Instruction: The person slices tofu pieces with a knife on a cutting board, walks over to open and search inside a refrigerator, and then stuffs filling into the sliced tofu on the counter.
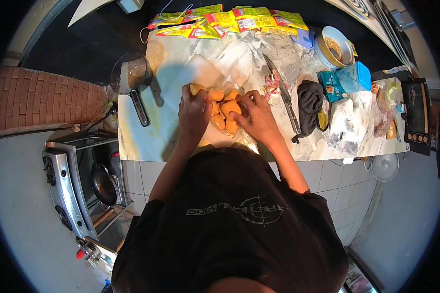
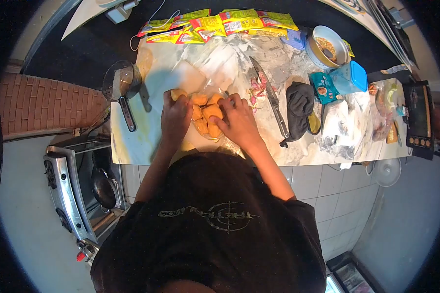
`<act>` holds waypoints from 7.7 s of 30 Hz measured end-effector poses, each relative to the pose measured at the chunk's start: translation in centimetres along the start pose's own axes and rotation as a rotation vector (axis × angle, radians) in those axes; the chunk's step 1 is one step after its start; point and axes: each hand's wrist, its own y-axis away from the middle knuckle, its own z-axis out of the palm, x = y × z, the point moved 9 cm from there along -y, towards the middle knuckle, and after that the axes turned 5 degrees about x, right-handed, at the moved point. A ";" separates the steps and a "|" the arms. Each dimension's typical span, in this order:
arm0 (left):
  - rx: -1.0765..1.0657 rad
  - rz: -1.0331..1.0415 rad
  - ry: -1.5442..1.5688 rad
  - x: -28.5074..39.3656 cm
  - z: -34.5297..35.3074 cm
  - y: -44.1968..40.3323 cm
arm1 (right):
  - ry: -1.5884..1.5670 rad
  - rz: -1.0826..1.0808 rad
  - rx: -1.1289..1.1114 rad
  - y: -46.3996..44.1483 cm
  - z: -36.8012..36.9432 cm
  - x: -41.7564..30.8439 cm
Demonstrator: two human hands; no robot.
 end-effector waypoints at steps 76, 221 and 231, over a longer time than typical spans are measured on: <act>-0.233 -0.020 1.159 5.1 -2.7 2.2 | -0.761 -0.136 0.161 1.6 -3.2 -5.5; -0.403 0.366 0.186 9.4 11.1 -7.1 | -0.028 0.415 0.475 10.2 -8.4 10.3; -0.561 -0.100 0.276 2.4 4.2 -5.3 | -0.736 0.647 0.055 10.5 1.1 11.7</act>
